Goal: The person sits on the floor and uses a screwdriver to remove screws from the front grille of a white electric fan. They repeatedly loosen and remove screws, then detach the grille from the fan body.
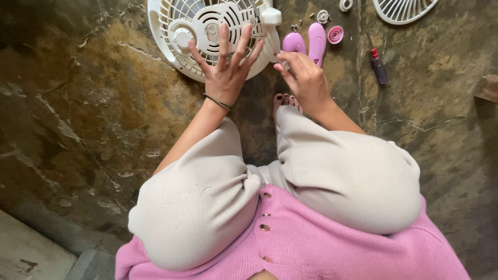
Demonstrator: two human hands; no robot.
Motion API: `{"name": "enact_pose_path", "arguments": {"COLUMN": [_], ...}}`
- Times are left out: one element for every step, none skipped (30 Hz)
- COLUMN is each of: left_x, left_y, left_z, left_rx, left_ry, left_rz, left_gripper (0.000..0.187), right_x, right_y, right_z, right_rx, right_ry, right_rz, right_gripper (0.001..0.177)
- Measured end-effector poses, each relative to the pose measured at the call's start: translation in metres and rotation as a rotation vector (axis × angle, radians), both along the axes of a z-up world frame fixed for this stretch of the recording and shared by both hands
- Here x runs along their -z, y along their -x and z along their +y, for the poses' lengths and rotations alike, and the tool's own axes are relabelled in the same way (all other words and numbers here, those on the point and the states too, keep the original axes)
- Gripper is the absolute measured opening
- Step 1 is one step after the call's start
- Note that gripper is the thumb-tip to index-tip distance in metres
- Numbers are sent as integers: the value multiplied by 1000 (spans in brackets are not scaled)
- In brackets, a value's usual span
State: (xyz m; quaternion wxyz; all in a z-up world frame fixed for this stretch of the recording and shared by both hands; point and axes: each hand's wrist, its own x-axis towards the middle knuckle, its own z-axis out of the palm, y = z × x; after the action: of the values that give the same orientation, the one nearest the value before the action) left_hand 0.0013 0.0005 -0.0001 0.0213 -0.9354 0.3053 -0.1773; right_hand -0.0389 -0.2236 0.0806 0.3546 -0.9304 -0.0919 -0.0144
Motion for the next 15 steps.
{"name": "enact_pose_path", "arguments": {"left_x": [0,-1,-1,0,1,1,1,2,1,1,0,0,0,-1,-1], "left_y": [0,0,0,-1,-1,-1,-1,0,1,0,1,1,-1,1,2], "left_z": [1,0,-1,-1,-1,-1,-1,-1,-1,-1,-2,-1,-1,-1,-1], "left_rx": [0,-2,-3,-4,-5,-5,-9,-14,-19,-16,-14,-10,-6,-5,-4], "left_ry": [-2,-2,-2,-3,-3,-5,-23,-41,-59,-45,-31,-18,-6,3,13], "left_rz": [5,13,21,17,13,11,6,0,-7,-2,3,8,12,21,31], "left_gripper": [63,64,65,65,65,65,68,71,75,72,70,68,66,64,62], "right_x": [-2,-4,-7,-9,-10,-11,-12,-14,-15,-16,-17,-18,-19,-19,-18], "right_y": [-1,-3,-5,-6,-8,-10,-10,-10,-10,-11,-11,-11,-12,-12,-12], "right_z": [2,2,1,1,-1,-2,-1,-1,-1,0,1,2,3,3,3], "right_rx": [-10,-10,-10,-8,-26,-44,-61,-85,-108,-132,-145,-156,-166,-169,-173], "right_ry": [19,5,-8,-21,-19,-19,-19,18,54,93,177,259,342,419,497], "right_rz": [3,25,47,68,85,104,122,106,89,67,36,5,-26,-19,-12], "right_gripper": [22,22,22,21,21,21,21,21,20,20,21,22,23,26,32]}}
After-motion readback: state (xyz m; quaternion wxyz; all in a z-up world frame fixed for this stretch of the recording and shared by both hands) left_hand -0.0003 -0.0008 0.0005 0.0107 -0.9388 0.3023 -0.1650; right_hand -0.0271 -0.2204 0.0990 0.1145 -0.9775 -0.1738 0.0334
